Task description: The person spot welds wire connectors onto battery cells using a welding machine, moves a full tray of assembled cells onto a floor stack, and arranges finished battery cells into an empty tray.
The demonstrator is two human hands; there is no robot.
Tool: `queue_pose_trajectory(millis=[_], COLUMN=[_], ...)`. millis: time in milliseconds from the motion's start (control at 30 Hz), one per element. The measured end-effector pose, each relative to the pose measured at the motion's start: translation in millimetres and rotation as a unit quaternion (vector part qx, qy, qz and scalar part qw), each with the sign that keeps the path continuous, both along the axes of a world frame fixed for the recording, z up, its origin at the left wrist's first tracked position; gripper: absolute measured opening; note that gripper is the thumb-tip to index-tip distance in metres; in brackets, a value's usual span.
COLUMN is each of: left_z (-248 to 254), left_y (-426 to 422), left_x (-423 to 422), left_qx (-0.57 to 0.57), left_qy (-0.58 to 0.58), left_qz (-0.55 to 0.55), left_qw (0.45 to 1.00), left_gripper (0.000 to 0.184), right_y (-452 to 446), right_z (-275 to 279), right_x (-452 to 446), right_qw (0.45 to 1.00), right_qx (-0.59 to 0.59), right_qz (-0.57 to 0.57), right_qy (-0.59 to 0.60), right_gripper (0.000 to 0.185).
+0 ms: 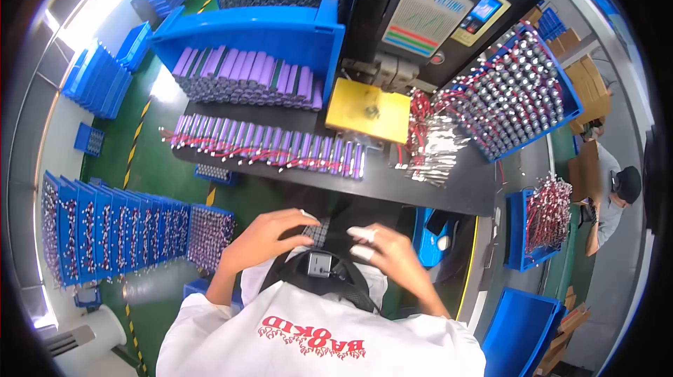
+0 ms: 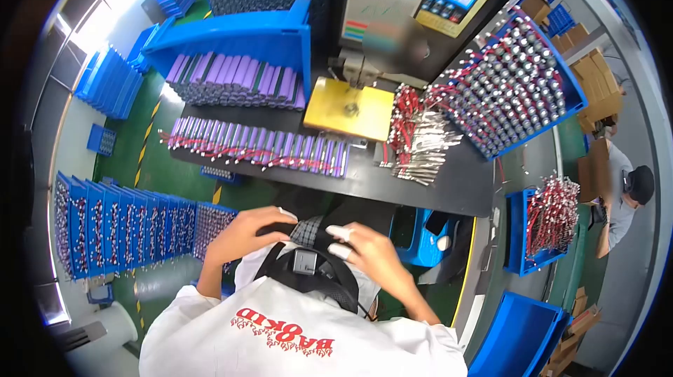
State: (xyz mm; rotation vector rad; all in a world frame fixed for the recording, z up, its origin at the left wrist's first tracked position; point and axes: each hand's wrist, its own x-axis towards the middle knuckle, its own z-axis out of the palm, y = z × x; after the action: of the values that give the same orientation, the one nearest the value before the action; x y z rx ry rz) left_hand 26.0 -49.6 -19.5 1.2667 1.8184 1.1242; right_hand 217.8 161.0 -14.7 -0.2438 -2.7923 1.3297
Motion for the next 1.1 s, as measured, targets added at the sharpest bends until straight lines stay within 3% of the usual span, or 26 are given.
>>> queue_pose_trajectory(millis=[167,267,367,567,867,1067,1100], left_z=[-54,-70,-101,-102,-97,-79,-77], left_y=[-41,-48,-55,-50,-49,-48,-48], left_x=[39,63,72,72,73,75,77], left_qx=[-0.127,-0.152,-0.142,-0.083,-0.077,-0.044,-0.034], left_qy=[0.053,0.024,0.09,0.062,0.042,0.056,0.058], left_qz=[-0.03,0.032,0.078,0.138,0.161,0.197,0.206], left_qw=[0.99,0.988,0.983,0.985,0.983,0.978,0.976], left_gripper=[0.041,0.036,0.029,0.013,0.011,0.009,0.009], right_y=[-50,-64,-72,-88,-86,-87,-86], right_z=[-44,-45,-45,-63,-67,-66,-68], right_x=[18,21,19,14,17,25,26], right_qw=[0.992,0.989,0.988,0.986,0.99,0.993,0.996], right_qx=[0.079,0.083,0.085,0.136,0.018,-0.099,-0.07], right_qz=[0.093,0.089,0.089,0.08,0.041,-0.013,0.007], right_qy=[-0.04,-0.086,-0.096,-0.062,-0.131,-0.062,-0.058], right_gripper=[0.059,0.06,0.056,0.06,0.068,0.068,0.067])
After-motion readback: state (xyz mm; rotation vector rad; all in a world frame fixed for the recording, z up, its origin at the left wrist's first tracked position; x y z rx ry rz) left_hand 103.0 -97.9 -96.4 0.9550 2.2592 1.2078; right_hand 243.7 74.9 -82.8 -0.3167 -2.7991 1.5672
